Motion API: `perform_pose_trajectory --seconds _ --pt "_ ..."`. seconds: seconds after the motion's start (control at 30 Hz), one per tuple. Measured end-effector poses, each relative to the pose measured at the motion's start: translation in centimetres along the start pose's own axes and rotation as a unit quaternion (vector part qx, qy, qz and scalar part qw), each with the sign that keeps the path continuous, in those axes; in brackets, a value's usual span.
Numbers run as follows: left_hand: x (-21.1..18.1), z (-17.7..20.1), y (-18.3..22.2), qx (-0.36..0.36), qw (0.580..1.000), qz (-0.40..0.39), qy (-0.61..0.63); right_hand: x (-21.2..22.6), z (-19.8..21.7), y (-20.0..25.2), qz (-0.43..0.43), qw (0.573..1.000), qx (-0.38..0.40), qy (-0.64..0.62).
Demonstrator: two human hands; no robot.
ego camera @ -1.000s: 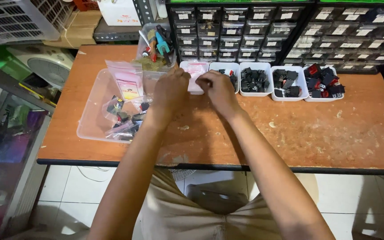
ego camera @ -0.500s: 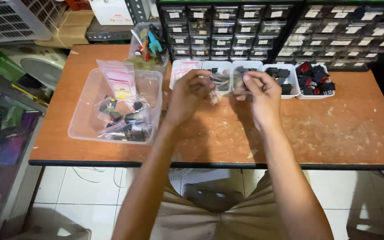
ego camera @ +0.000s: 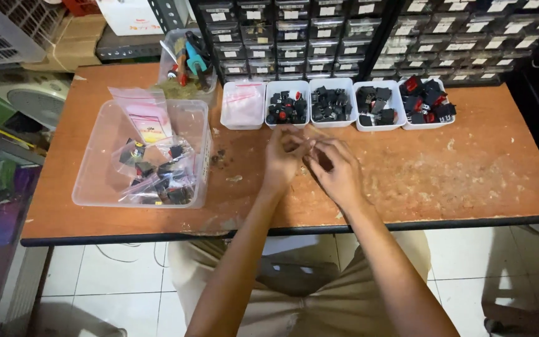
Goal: Sorting and packing mechanical keyboard switches into small plastic bags at a repair bench.
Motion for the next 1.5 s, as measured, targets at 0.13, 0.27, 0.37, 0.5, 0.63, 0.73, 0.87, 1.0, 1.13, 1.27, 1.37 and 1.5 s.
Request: perform_pose_trajectory --seconds 0.13,0.27,0.37,0.5,0.63,0.73,0.87,1.0,1.13,1.27,1.37,1.5 --pt "0.5 0.8 -0.6 0.029 0.998 -0.007 0.051 1.4 0.3 -0.7 -0.011 0.999 0.038 -0.027" --pt "-0.8 0.2 -0.1 0.063 0.995 -0.075 0.037 -0.8 0.3 -0.5 -0.104 0.992 0.028 -0.068" --pt "-1.8 -0.1 1.1 0.071 0.993 -0.092 0.013 -2.9 0.4 0.6 -0.159 0.985 0.011 -0.073" --pt "-2.9 -0.3 2.0 0.080 0.991 -0.104 -0.022 -3.8 0.4 1.1 -0.175 0.980 0.009 -0.092" --pt "-0.9 0.2 1.2 0.078 0.990 -0.109 -0.051 -4.1 0.0 1.1 -0.171 0.981 0.016 -0.091" --pt "-0.3 0.3 1.1 0.081 0.989 -0.106 -0.071 -4.3 -0.2 1.2 -0.170 0.980 0.023 -0.098" --pt "-1.7 0.0 1.5 0.088 0.989 -0.092 -0.070 -4.1 -0.1 1.0 -0.193 0.973 0.035 -0.121" --pt "-1.1 0.1 1.4 0.081 0.989 -0.094 -0.082 -4.4 -0.1 1.4 -0.224 0.964 0.036 -0.137" --pt "-2.2 -0.3 1.9 0.098 0.987 -0.093 -0.083 -3.4 0.2 0.9 -0.242 0.958 0.038 -0.147" --pt "-2.3 -0.5 2.2 0.094 0.989 -0.084 -0.076 -3.6 0.4 1.2 -0.261 0.951 0.032 -0.164" --pt "-2.0 -0.2 1.9 0.083 0.989 -0.096 -0.075 -4.2 0.1 1.1 -0.255 0.954 0.031 -0.155" --pt "-2.7 -0.4 2.2 0.082 0.990 -0.092 -0.069 -3.8 0.1 1.0 -0.261 0.953 0.041 -0.147"
Point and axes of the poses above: each hand's wrist, its own y-axis away from the middle knuckle, its own z-axis out of the back of the hand, x = y × z, the point moved 8 cm from there along -y, towards the middle knuckle, and after that the axes turned 7 degrees about -x, right-handed, at the moved point
